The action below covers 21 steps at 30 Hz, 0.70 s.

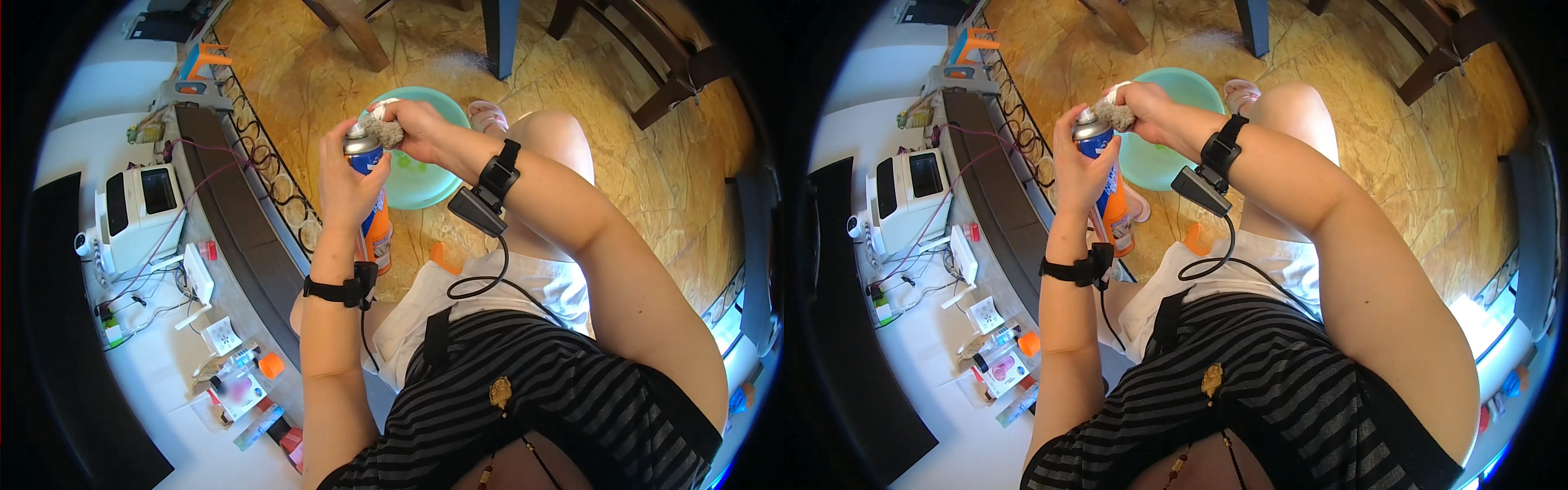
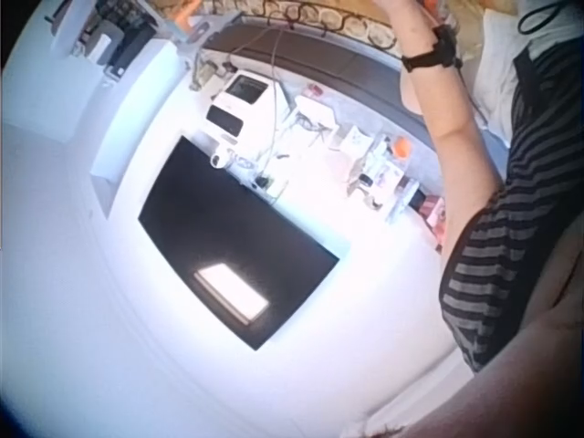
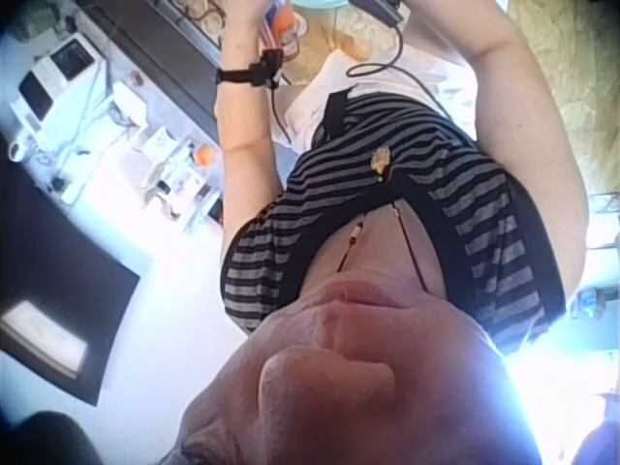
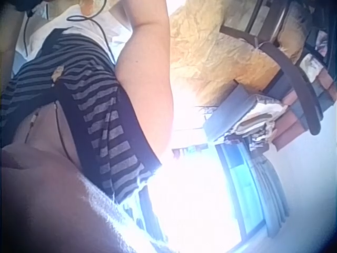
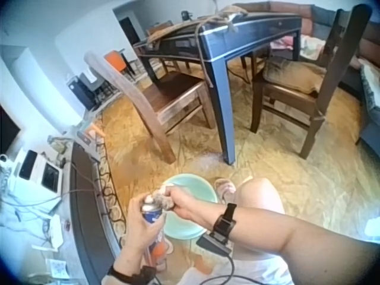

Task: The person clears a table by moving a fan, a tray, and various bottles, then wipes the surface with a cloth. They rinse the cloth in a basin, apply liquid from a bottle and spray from a canister to it, and scrub the cloth together by hand.

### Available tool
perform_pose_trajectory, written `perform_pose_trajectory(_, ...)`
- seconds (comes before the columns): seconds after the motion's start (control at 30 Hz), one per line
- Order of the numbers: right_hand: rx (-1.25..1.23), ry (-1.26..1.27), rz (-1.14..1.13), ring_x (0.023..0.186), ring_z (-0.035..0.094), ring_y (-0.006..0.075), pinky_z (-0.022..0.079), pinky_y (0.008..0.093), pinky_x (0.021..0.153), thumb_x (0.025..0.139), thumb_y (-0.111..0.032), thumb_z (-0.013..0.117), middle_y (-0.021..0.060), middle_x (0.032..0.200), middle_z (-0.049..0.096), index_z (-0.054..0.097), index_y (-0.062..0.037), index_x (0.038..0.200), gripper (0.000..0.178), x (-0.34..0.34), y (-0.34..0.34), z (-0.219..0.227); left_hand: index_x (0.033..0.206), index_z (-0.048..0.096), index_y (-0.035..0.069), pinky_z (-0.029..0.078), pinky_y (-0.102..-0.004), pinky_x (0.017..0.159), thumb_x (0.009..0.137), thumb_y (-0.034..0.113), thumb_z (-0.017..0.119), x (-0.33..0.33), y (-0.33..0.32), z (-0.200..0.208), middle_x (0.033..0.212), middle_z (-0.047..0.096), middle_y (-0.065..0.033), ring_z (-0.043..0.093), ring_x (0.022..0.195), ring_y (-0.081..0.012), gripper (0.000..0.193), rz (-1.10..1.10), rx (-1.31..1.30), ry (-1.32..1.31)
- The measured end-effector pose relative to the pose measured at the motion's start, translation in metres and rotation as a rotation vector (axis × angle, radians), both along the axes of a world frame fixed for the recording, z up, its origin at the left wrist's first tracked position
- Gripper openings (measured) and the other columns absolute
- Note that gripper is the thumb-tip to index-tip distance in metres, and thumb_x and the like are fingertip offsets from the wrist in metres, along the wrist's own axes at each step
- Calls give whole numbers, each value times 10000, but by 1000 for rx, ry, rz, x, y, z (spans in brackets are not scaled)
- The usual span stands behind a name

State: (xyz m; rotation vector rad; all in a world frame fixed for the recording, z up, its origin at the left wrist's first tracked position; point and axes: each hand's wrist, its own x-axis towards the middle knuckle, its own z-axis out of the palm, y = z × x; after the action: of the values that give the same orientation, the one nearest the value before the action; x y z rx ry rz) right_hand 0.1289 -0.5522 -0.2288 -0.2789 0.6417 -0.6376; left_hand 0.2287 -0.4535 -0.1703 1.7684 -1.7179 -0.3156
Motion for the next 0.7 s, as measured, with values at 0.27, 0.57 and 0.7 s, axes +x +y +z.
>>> perform_pose_trajectory(0.27, -202, 60, -3, 879, 568, 208, 464, 339, 773, 839, -87, 448, 101, 975, 574, 555, -13, 1009, 215, -7, -17, -3, 1164, 456, 47, 420, -326, 835, 670, 119, 716, -3, -1, -8, 1053, 478, -132, 521, 953, -259, 563, 3, 23, 13)
perform_pose_trajectory(0.57, -297, 98, -40, 829, 581, 183, 472, 314, 700, 833, -105, 472, 84, 918, 598, 578, -28, 983, 200, -11, -15, -5, 1166, 458, 55, 431, -332, 824, 677, 136, 714, -7, -4, -9, 1055, 481, -135, 535, 969, -267, 558, -5, 79, -53)
perform_pose_trajectory(0.7, -278, 76, -42, 832, 589, 191, 479, 321, 702, 834, -96, 456, 90, 927, 599, 577, -26, 990, 210, -13, -22, -4, 1209, 432, 51, 438, -330, 818, 674, 118, 719, -5, -7, -12, 1076, 473, -134, 539, 960, -255, 611, 7, 77, -32)
